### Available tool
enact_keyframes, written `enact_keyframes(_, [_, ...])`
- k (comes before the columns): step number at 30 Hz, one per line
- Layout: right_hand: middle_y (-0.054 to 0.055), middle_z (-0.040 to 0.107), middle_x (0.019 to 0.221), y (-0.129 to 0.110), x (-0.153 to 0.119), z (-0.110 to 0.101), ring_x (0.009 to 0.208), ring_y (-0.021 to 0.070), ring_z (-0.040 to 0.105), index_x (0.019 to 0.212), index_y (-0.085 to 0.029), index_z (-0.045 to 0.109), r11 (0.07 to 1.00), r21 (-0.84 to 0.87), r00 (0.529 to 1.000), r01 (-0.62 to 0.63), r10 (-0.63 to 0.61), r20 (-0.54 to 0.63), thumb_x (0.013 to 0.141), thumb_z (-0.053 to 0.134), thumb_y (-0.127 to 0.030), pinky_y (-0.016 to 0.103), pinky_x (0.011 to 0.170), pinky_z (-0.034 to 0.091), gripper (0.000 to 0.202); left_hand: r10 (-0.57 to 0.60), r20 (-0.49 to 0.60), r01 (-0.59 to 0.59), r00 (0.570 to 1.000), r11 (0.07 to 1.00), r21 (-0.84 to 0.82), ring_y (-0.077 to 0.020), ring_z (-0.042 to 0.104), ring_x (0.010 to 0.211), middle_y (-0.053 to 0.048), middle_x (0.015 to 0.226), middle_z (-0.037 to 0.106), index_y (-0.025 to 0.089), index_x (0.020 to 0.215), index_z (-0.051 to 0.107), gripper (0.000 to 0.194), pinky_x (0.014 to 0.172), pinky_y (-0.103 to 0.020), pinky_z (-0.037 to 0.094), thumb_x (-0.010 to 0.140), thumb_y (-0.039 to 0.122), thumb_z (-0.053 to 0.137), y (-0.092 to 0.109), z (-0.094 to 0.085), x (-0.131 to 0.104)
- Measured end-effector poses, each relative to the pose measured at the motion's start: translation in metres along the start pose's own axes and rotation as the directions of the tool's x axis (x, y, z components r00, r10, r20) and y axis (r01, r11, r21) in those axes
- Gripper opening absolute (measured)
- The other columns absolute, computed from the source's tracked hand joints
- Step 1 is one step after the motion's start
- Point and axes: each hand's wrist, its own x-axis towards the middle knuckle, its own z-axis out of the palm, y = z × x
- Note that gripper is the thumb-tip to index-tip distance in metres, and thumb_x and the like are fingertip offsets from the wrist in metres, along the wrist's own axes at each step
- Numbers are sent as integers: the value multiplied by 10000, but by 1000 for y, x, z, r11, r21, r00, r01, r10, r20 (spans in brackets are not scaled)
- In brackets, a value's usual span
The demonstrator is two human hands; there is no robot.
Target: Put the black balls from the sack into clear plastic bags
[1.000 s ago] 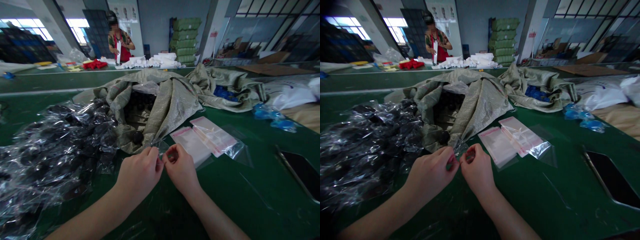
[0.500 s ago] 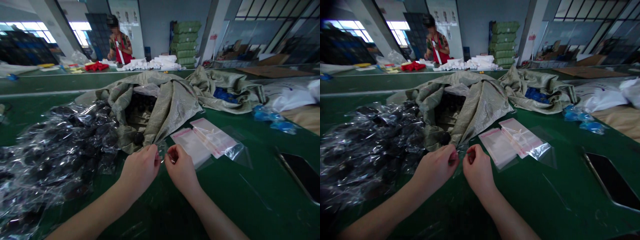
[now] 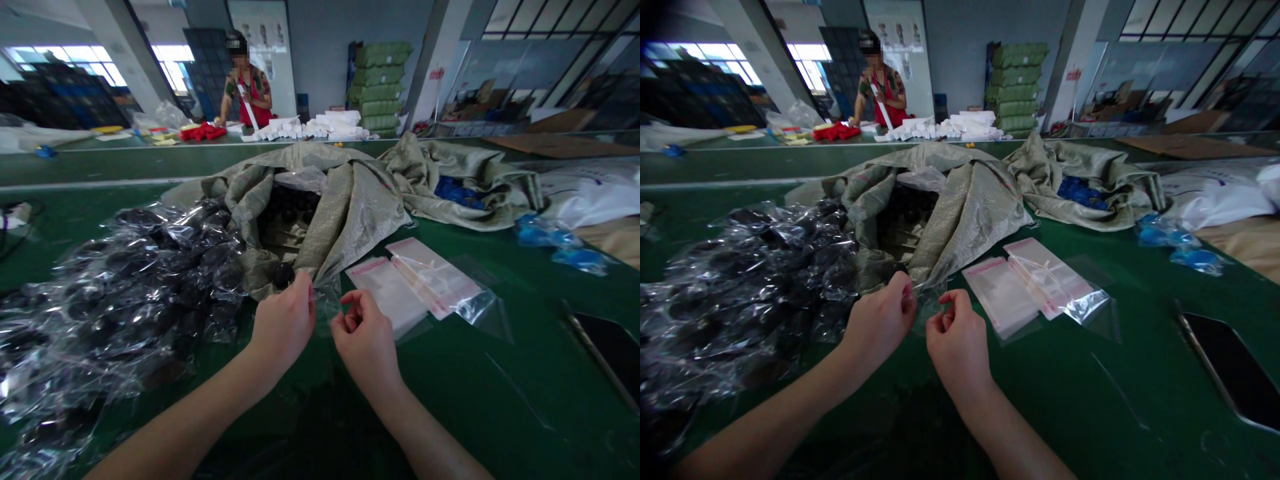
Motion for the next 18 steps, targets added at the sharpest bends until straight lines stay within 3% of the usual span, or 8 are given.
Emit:
enact_keyframes(2, [-97,379,522,-2,-1,1,455,103,428,881,-203,514,1000,-25,1000,-4,4,-12,740,540,-173,223,490,335,147,6,-6,-6,1000,1000,-4,-214,648,618,-11,684,630,212,934,496,94,509,-273,293,872,210,426,0,0,-1])
enact_keyframes(7, [0,555,710,1,0,3,599,150,540,957,-178,531,997,-80,999,5,-9,-49,761,595,-284,265,557,413,232,39,-27,-40,999,997,-69,-196,644,604,3,681,628,217,884,492,51,510,-269,318,862,245,455,2,-1,-4])
enact_keyframes(12, [21,590,737,5,6,4,624,166,560,941,-178,541,995,-91,996,-45,37,-84,761,586,-244,289,591,439,198,93,-124,-105,988,990,-91,-167,621,562,15,660,623,215,848,499,53,501,-263,320,862,262,478,4,-5,-9])
enact_keyframes(18, [44,605,809,10,10,2,678,166,602,834,-189,509,996,48,995,-80,82,-53,780,604,-279,280,604,485,142,222,-168,-238,960,968,-82,-145,597,542,12,670,630,205,800,524,94,494,-262,320,868,226,462,7,-8,-15])
